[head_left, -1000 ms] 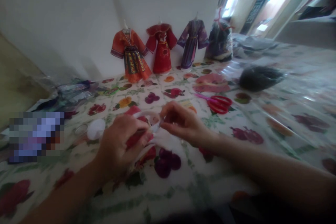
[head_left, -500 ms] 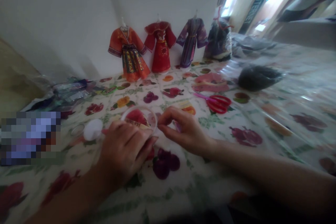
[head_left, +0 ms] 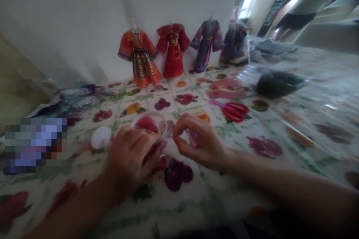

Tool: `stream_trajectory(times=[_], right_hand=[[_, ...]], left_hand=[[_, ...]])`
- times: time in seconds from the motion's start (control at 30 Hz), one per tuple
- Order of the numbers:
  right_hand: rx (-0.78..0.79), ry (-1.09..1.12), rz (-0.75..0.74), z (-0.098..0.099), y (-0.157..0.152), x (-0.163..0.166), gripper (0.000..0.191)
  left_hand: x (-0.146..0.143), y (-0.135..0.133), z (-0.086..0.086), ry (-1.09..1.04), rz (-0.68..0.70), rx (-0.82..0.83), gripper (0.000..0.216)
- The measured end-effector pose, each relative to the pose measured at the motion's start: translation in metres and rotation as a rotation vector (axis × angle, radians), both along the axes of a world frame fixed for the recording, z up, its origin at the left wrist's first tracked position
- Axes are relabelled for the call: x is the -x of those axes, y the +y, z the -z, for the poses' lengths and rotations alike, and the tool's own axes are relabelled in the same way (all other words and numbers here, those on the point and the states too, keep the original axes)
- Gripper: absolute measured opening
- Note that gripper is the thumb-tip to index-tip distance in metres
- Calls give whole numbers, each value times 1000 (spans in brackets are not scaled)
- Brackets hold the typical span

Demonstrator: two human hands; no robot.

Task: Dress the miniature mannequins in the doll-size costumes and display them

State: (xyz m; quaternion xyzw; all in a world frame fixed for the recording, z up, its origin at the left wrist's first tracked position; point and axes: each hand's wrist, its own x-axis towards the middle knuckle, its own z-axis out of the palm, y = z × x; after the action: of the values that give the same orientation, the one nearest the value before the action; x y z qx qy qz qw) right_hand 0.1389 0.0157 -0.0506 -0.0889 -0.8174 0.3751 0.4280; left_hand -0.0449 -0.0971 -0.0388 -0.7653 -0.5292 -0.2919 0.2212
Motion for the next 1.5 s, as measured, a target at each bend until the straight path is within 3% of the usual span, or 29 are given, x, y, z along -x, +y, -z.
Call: stream_trajectory(times=[0.1, 0.33, 0.63, 0.87, 1.13, 1.33, 1.5], right_hand=[[-6, 10, -8, -3, 0, -2, 11], [172, -44, -48, 1, 6, 0, 13], [158, -70, -105, 4, 2, 3, 6], [158, -45, -69, 3, 8, 2, 5], [90, -40, -9, 1, 12, 1, 9], [-126, -6, 25, 1, 12, -3, 4], [-184, 6, 177, -7, 20, -6, 31]], left_hand=[[1, 0, -1, -22, 13, -4, 16], [1, -1, 0, -67, 3, 44, 16], [0, 2, 3, -16, 16, 20, 15], [-2, 0, 6, -141, 14, 96, 19], [-2, 0, 1, -271, -27, 217, 24], [-1, -1, 0, -338, -29, 283, 34], [1, 0, -2, -479, -44, 358, 27]])
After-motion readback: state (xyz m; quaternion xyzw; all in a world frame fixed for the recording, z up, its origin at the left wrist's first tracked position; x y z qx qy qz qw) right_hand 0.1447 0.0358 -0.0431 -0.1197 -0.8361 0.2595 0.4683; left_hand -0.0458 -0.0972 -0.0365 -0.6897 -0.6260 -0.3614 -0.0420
